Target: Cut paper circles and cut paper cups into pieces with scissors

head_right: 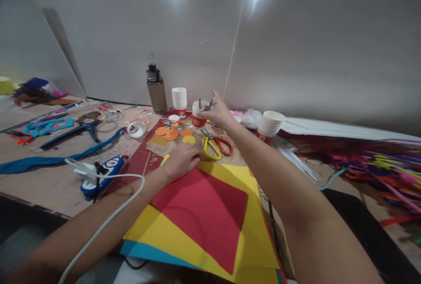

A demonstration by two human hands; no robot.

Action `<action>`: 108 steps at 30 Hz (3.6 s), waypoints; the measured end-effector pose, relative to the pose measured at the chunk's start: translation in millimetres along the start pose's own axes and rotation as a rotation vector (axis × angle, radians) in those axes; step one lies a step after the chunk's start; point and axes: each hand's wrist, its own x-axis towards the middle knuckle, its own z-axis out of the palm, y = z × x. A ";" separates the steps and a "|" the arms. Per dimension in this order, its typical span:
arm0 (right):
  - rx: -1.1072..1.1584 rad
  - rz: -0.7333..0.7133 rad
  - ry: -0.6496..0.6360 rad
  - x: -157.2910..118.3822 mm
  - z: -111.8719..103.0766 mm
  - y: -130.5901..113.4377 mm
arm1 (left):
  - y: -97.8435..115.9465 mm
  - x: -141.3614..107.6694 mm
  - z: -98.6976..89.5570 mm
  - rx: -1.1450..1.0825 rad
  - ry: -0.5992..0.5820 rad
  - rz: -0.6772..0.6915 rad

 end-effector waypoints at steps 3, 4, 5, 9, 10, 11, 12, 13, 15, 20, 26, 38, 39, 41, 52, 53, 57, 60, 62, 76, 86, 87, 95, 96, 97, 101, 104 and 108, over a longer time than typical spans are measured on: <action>0.103 -0.026 -0.119 -17.8 17.9 -23.7 | 13.5 -3.4 -9.0 0.033 0.062 0.200; 0.112 -0.044 -0.146 -23.1 25.4 -31.1 | 18.7 -5.2 -11.3 0.018 0.027 0.309; 0.109 -0.052 -0.181 -27.9 33.5 -38.0 | 23.7 -7.2 -12.9 -0.002 -0.023 0.427; 0.072 -0.105 -0.303 -41.5 67.6 -64.1 | 35.0 -13.5 -12.0 -0.045 -0.167 0.679; 0.041 -0.113 -0.323 -43.6 75.9 -70.3 | 35.2 -14.0 -10.9 -0.040 -0.181 0.684; 0.012 -0.117 -0.336 -45.2 83.9 -76.0 | 34.5 -14.1 -9.8 -0.031 -0.195 0.678; -0.016 -0.117 -0.336 -46.2 91.6 -80.9 | 33.2 -13.7 -9.0 -0.021 -0.212 0.669; -0.042 -0.115 -0.337 -46.7 99.1 -84.6 | 31.7 -13.1 -8.5 -0.012 -0.230 0.655; -0.073 -0.132 -0.330 -46.3 113.4 -87.4 | 28.7 -11.8 -8.2 -0.018 -0.254 0.629; 0.001 -0.182 -0.258 -41.8 140.5 -75.2 | 26.8 -10.8 -7.0 -0.149 -0.232 0.608; 0.021 -0.140 -0.237 -44.7 142.0 -72.0 | 29.6 -11.9 -4.7 -0.213 -0.248 0.571; -0.155 -0.084 -0.093 -70.8 86.1 -34.6 | 28.0 -13.1 -0.5 -0.147 -0.287 0.408; -0.171 -0.062 -0.089 -71.0 77.0 -28.1 | 28.0 -13.0 0.2 -0.145 -0.285 0.409; -0.198 -0.015 -0.079 -72.9 58.7 -18.4 | 28.3 -12.9 0.9 -0.151 -0.267 0.418; -0.187 0.117 -0.078 -134.3 -11.5 -22.6 | 25.6 -13.9 -2.7 -0.153 -0.267 0.319; -0.157 0.126 -0.063 -140.7 -13.9 -22.9 | 24.8 -13.3 -2.7 -0.148 -0.247 0.279; -0.105 0.172 -0.030 -161.8 -9.9 -20.4 | 19.2 -10.0 -2.3 -0.152 -0.121 0.068; -0.107 0.172 -0.106 -172.1 1.3 -17.6 | 12.8 -7.5 -1.4 -0.197 -0.057 -0.037; -0.112 0.151 -0.172 -176.6 7.2 -16.5 | 9.0 -6.0 -1.4 -0.232 -0.034 -0.089; -0.223 0.056 -0.078 -181.2 -1.4 -17.4 | 3.4 -4.4 5.1 -0.316 0.018 -0.172; -0.380 -0.077 0.024 -187.1 -9.6 -22.9 | 5.2 -5.7 9.6 -0.267 0.045 -0.182; -0.392 -0.091 0.017 -187.4 -7.9 -22.9 | 4.9 -5.7 10.2 -0.261 0.038 -0.175; -0.288 -0.096 -0.051 -191.0 -2.0 -21.7 | 5.1 -7.8 9.9 -0.195 -0.088 -0.121; -0.255 -0.069 -0.061 -189.9 -2.4 -23.5 | 6.2 -7.9 9.3 -0.180 -0.110 -0.123; -0.218 -0.041 -0.064 -187.4 -2.4 -26.2 | 7.3 -7.7 8.9 -0.163 -0.126 -0.125; -0.131 -0.017 -0.089 -161.9 7.9 -45.9 | 9.9 -3.9 11.6 -0.047 -0.165 -0.166; -0.102 -0.047 -0.162 -131.9 32.1 -65.1 | 8.7 -1.5 17.0 -0.004 -0.144 -0.183; -0.107 -0.043 -0.246 -94.7 78.8 -78.7 | 5.5 -2.7 23.5 0.025 -0.161 -0.141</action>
